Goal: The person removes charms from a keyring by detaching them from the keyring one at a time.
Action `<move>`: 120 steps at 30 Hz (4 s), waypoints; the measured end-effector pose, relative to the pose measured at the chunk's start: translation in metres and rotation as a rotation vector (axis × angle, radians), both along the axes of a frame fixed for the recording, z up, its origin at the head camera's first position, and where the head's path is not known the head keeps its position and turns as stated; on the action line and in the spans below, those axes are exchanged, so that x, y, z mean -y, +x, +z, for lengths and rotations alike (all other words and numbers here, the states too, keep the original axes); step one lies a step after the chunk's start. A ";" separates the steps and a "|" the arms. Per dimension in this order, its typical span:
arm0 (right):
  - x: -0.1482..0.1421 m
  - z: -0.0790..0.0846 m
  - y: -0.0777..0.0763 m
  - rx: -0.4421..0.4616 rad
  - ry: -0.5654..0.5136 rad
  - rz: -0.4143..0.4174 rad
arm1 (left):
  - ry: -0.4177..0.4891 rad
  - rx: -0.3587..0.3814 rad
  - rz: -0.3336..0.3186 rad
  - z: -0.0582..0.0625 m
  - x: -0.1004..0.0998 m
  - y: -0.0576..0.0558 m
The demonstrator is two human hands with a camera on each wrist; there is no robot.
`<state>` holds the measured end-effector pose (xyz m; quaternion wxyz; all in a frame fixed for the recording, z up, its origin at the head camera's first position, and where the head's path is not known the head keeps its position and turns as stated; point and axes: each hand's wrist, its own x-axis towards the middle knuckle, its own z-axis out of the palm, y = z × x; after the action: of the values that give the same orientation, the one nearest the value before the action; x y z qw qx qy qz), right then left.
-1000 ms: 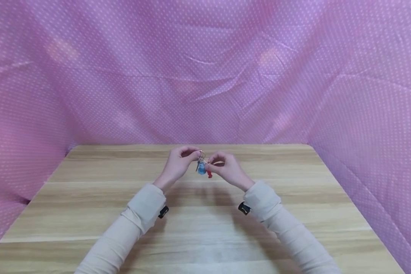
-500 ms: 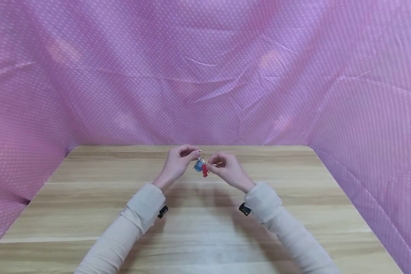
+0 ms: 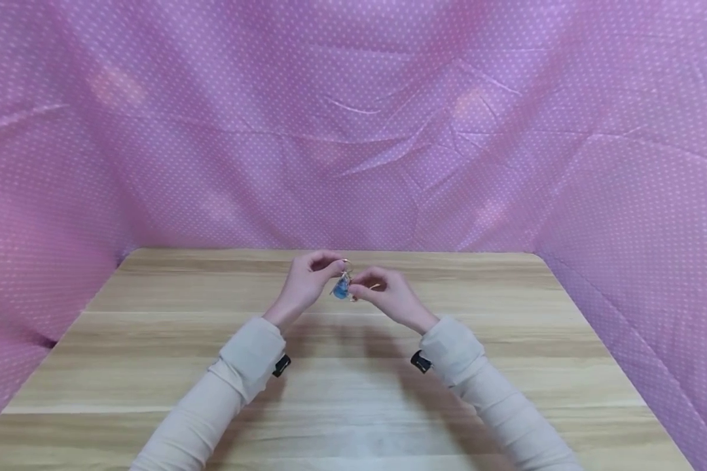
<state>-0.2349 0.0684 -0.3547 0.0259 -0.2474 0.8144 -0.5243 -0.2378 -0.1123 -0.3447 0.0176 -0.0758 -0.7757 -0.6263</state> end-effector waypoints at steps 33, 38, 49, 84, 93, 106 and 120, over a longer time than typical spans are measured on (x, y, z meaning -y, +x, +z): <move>-0.004 -0.003 -0.009 0.115 0.043 0.027 | 0.091 0.018 -0.053 -0.001 -0.003 0.010; -0.006 0.001 -0.010 0.114 0.008 0.019 | 0.061 -0.003 -0.040 0.000 -0.004 0.010; -0.014 0.005 -0.006 -0.121 0.149 -0.033 | -0.013 -0.109 -0.037 -0.007 -0.008 0.007; -0.016 0.020 0.005 -0.360 0.305 -0.117 | -0.171 -0.364 -0.042 -0.016 -0.020 0.014; -0.020 0.014 0.004 -0.176 0.097 -0.168 | -0.117 -0.163 -0.087 -0.018 -0.025 0.013; -0.024 0.010 0.003 -0.198 0.090 -0.129 | -0.138 -0.153 -0.043 -0.010 -0.021 0.014; -0.021 0.016 0.008 -0.344 0.258 -0.128 | -0.289 -0.353 -0.065 -0.016 -0.020 0.019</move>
<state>-0.2268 0.0892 -0.3385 -0.1152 -0.2758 0.8810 -0.3666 -0.2184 -0.0924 -0.3604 0.1216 -0.2110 -0.8394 -0.4859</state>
